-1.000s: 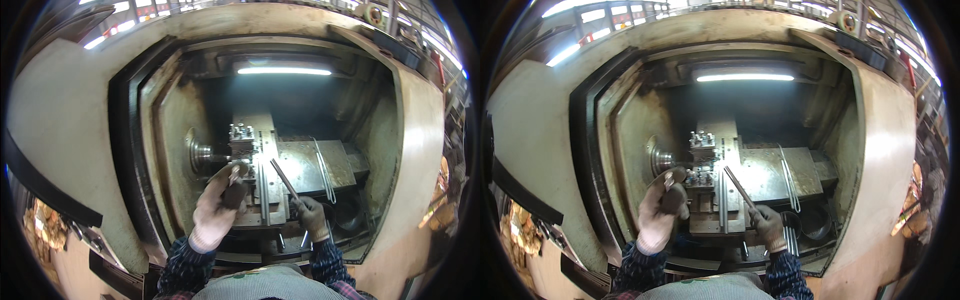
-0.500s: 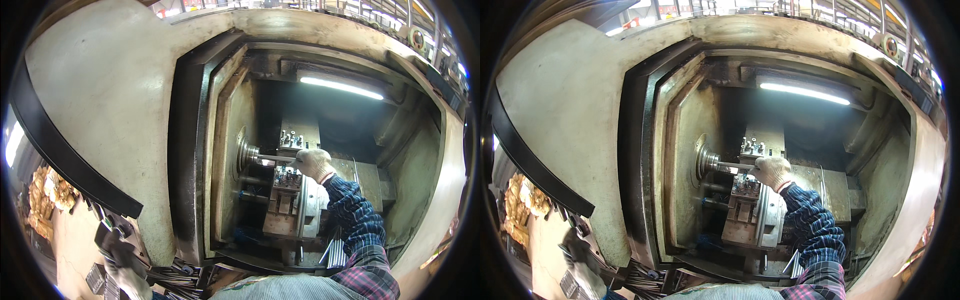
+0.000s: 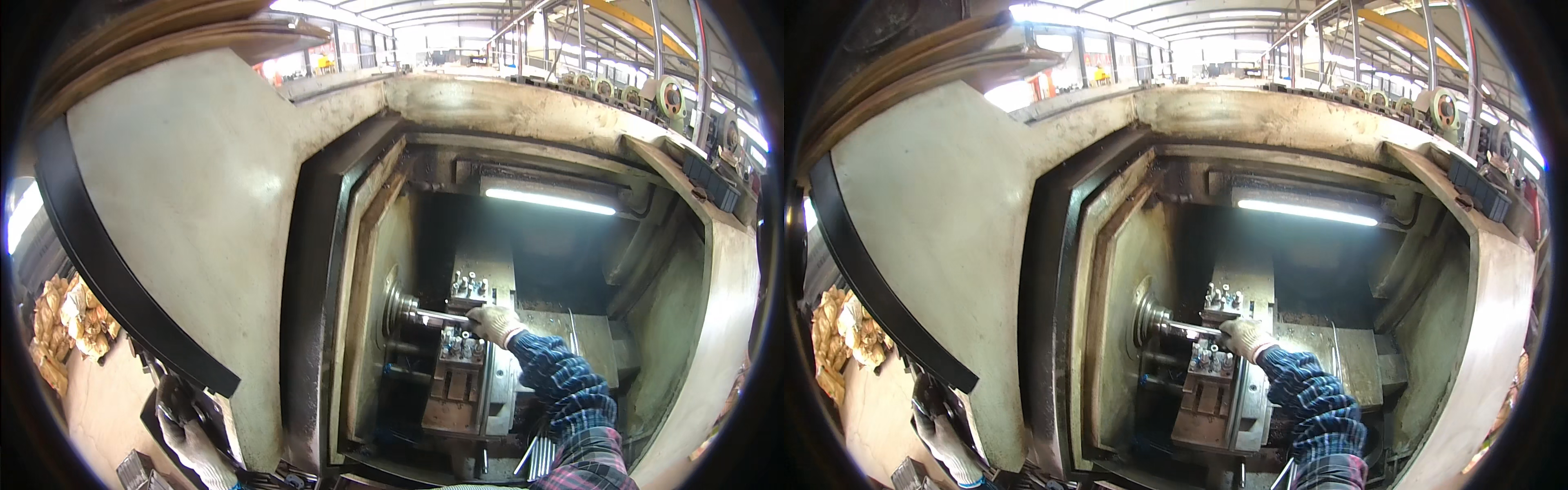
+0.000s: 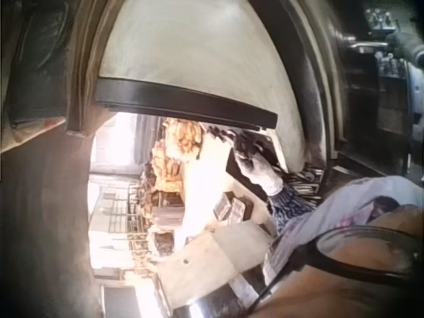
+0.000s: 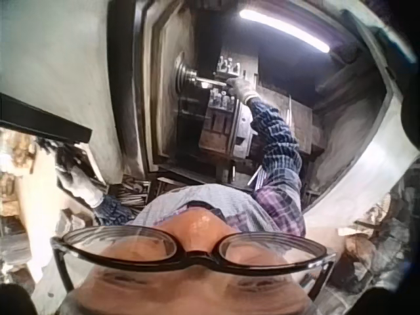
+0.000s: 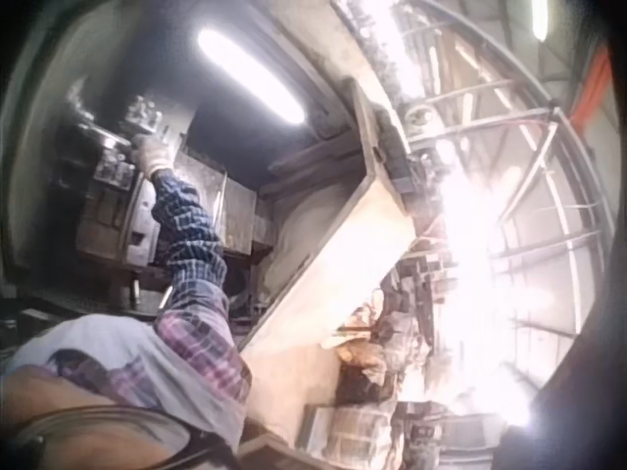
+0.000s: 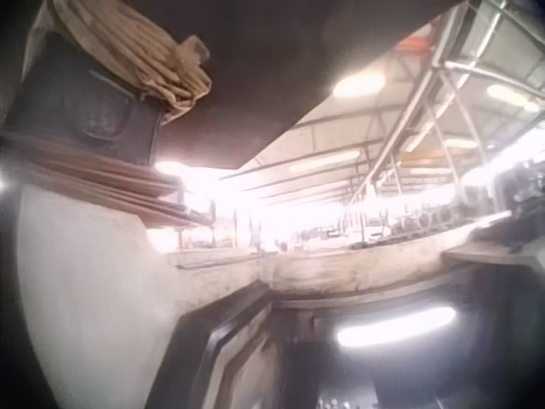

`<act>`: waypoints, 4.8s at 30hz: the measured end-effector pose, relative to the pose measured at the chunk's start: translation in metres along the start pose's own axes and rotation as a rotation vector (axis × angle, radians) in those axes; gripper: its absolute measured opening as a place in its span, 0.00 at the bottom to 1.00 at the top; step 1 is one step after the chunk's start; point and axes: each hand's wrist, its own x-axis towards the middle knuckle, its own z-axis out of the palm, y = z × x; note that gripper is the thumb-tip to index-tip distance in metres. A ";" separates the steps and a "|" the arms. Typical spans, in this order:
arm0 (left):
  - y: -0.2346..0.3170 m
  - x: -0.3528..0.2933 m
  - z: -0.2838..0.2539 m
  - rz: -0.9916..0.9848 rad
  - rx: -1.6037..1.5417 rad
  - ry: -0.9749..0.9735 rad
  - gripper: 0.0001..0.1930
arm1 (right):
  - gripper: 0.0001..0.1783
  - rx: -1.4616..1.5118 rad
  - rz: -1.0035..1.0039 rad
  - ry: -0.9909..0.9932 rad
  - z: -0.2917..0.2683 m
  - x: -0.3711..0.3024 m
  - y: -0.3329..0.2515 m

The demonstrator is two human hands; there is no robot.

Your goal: The person repeatedly loads metal rods into a lathe chuck, operates the machine controls, and removes the processed rods. The person places the finished rods into a nearby bin and continues the cycle with new rods from a tray.

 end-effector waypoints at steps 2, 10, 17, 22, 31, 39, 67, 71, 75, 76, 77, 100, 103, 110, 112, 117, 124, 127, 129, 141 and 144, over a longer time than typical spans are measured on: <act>0.003 0.007 -0.012 0.036 0.123 0.012 0.23 | 0.19 -0.312 0.033 -0.152 -0.025 -0.004 -0.021; -0.025 -0.006 -0.025 0.158 0.055 0.087 0.37 | 0.22 -0.051 0.099 -0.179 -0.023 0.005 0.007; 0.036 -0.019 0.031 0.078 0.163 0.113 0.35 | 0.42 0.126 -0.082 -0.186 -0.007 0.043 -0.072; 0.025 -0.014 0.015 0.329 0.355 0.122 0.24 | 0.49 0.023 -0.020 -0.307 -0.026 0.030 -0.130; -0.014 -0.020 -0.010 0.425 0.469 0.069 0.37 | 0.52 0.025 -0.045 -0.279 -0.016 0.030 -0.119; 0.046 -0.044 0.014 0.423 0.727 -0.070 0.22 | 0.44 0.069 0.173 -0.244 -0.021 0.026 -0.124; 0.124 -0.188 -0.077 -0.295 0.363 -0.181 0.30 | 0.15 0.250 -0.737 -0.163 0.068 0.058 -0.093; 0.153 -0.196 -0.116 -0.215 0.439 -0.129 0.22 | 0.16 -0.434 -1.052 0.130 0.058 0.062 -0.104; 0.151 -0.218 -0.177 -0.221 0.526 -0.015 0.20 | 0.29 0.155 -0.370 0.095 0.018 0.027 -0.126; 0.156 -0.223 -0.193 -0.208 0.591 0.004 0.20 | 0.32 0.280 -0.282 0.111 0.011 0.018 -0.134; 0.167 -0.225 -0.206 -0.214 0.595 0.021 0.21 | 0.35 0.385 -0.235 0.130 0.007 0.004 -0.145; 0.303 -0.337 -0.390 -0.202 0.586 0.404 0.18 | 0.62 1.214 -1.456 -1.254 0.059 -0.443 -0.542; 0.315 -0.373 -0.411 -0.281 0.660 0.618 0.17 | 0.66 1.198 -1.373 -1.649 0.065 -0.495 -0.586; 0.350 -0.416 -0.417 -0.273 0.742 0.872 0.15 | 0.63 0.993 -1.402 -2.082 0.081 -0.566 -0.636; 0.357 -0.419 -0.421 -0.277 0.781 0.883 0.16 | 0.63 0.943 -1.392 -2.193 0.086 -0.581 -0.651; 0.372 -0.398 -0.428 -0.340 0.775 0.952 0.18 | 0.62 0.872 -1.261 -2.492 0.104 -0.616 -0.693; 0.357 -0.357 -0.457 -0.196 0.970 0.964 0.16 | 0.61 0.771 -1.101 -2.684 0.132 -0.641 -0.756; 0.343 -0.348 -0.475 -0.283 0.851 1.092 0.22 | 0.61 0.721 -0.994 -2.764 0.141 -0.648 -0.778; 0.343 -0.339 -0.479 -0.252 0.993 1.120 0.23 | 0.60 0.688 -0.923 -2.872 0.153 -0.657 -0.792; 0.360 -0.329 -0.475 -0.342 1.136 1.456 0.16 | 0.58 0.494 -0.290 -3.298 0.179 -0.713 -0.807; 0.374 -0.346 -0.481 -0.320 1.334 1.302 0.16 | 0.60 0.444 -0.437 -3.219 0.171 -0.727 -0.801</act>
